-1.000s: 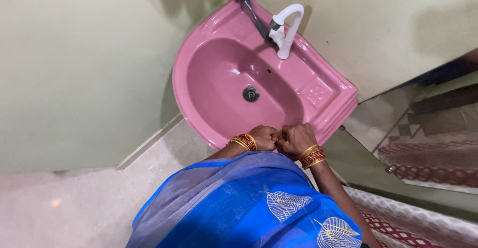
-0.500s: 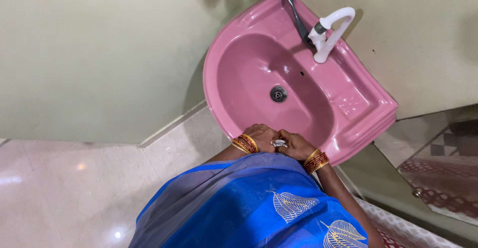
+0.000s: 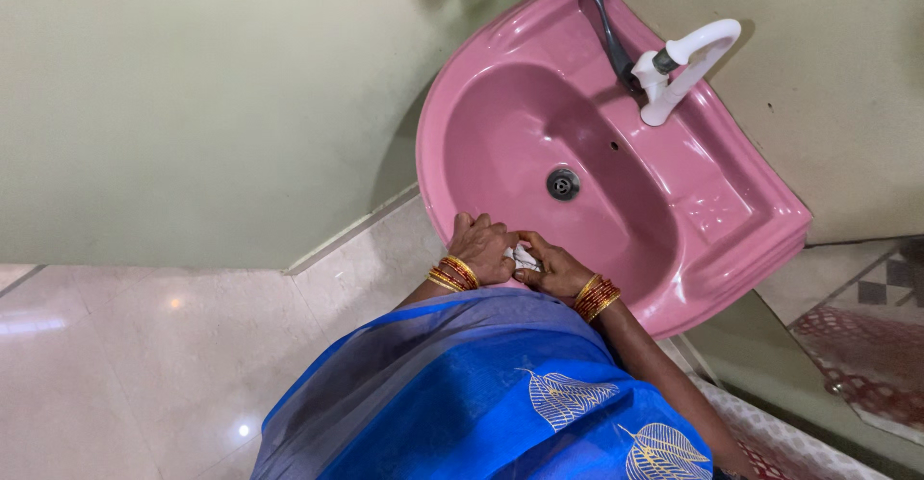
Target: The person wipes the interior basin, faucet, and surrounding rim of a pink bathroom sink using a white cloth. They repeatedly rub and wipe different areas of the sink surface throughout the clip.
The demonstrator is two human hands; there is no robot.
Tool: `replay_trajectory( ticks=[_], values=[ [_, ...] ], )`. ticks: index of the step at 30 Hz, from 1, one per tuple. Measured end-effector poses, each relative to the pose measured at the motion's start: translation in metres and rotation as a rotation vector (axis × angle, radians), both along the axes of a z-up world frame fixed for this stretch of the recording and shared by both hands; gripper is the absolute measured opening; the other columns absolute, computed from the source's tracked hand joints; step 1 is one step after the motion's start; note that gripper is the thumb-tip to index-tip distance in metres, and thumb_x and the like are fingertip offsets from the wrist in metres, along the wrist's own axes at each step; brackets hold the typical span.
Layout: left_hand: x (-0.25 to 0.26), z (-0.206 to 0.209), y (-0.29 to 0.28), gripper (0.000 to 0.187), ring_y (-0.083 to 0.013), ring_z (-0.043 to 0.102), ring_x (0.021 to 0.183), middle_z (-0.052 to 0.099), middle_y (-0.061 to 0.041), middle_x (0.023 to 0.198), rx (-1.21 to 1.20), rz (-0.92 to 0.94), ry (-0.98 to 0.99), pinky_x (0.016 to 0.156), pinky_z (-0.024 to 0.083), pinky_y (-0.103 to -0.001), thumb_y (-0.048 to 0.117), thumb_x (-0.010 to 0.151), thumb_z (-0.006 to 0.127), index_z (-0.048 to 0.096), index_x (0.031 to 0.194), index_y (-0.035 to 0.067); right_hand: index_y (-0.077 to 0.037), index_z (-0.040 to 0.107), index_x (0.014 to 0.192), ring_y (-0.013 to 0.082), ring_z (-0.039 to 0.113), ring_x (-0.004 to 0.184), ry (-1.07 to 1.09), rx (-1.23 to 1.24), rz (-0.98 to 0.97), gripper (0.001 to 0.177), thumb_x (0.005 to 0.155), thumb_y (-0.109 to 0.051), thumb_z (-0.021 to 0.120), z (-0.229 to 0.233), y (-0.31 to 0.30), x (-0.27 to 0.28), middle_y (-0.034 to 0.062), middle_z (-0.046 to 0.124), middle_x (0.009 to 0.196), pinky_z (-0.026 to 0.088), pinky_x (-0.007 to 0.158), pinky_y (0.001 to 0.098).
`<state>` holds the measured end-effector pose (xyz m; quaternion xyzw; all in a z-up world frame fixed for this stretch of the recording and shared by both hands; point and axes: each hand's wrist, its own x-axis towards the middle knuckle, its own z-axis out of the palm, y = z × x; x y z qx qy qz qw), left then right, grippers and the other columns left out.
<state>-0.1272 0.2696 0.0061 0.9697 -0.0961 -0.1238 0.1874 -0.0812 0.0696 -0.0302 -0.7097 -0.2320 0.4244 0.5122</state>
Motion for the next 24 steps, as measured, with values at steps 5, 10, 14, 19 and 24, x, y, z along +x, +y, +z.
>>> replay_trajectory(
  ticks=[5, 10, 14, 19, 24],
  values=[
    [-0.008, -0.021, 0.028, 0.032, -0.0244, 0.057, 0.103, 0.07, -0.003, 0.103, -0.061, 0.01, -0.298, 0.093, 0.036, -0.049, 0.028, 0.075, 0.065, 0.074, 0.103, 0.018, -0.005, 0.037, 0.155, 0.0138, 0.055, 0.124, 0.086, 0.222, 0.002, 0.07, 0.094, -0.014, 0.07, -0.025, 0.023, 0.006, 0.0063, 0.059, 0.138, 0.046, 0.107, 0.0309],
    [-0.012, -0.031, 0.056, 0.038, -0.0234, 0.055, 0.11, 0.063, -0.004, 0.12, -0.116, 0.052, -0.469, 0.095, 0.035, -0.049, 0.027, 0.077, 0.065, 0.07, 0.114, 0.019, -0.005, 0.041, 0.153, 0.0142, 0.057, 0.12, 0.042, 0.144, 0.003, 0.067, 0.093, -0.014, 0.071, -0.043, 0.042, 0.022, 0.0075, 0.063, 0.131, 0.049, 0.104, 0.0319],
    [-0.011, -0.036, 0.073, 0.047, -0.0232, 0.051, 0.124, 0.06, -0.003, 0.126, -0.133, 0.084, -0.538, 0.1, 0.033, -0.051, 0.028, 0.082, 0.064, 0.065, 0.128, 0.019, -0.004, 0.041, 0.147, 0.0154, 0.056, 0.122, 0.049, 0.245, -0.08, 0.066, 0.09, -0.009, 0.073, -0.055, 0.066, 0.029, 0.0066, 0.058, 0.134, 0.05, 0.104, 0.0325],
    [0.005, -0.041, 0.093, 0.048, -0.0225, 0.048, 0.132, 0.06, -0.002, 0.13, -0.117, 0.129, -0.471, 0.104, 0.032, -0.053, 0.028, 0.08, 0.065, 0.064, 0.128, 0.02, -0.004, 0.043, 0.146, 0.0163, 0.057, 0.121, 0.074, 0.257, -0.177, 0.061, 0.092, -0.011, 0.071, -0.066, 0.091, 0.034, 0.0084, 0.06, 0.13, 0.05, 0.105, 0.0321],
    [0.031, -0.046, 0.115, 0.04, -0.0262, 0.039, 0.139, 0.055, -0.007, 0.136, -0.138, 0.127, -0.504, 0.103, 0.03, -0.057, 0.031, 0.081, 0.067, 0.067, 0.121, 0.026, -0.004, 0.043, 0.143, 0.0146, 0.059, 0.114, -0.081, 0.28, -0.223, 0.057, 0.095, -0.014, 0.071, -0.084, 0.116, 0.047, 0.0075, 0.06, 0.124, 0.053, 0.099, 0.0317]
  ],
)
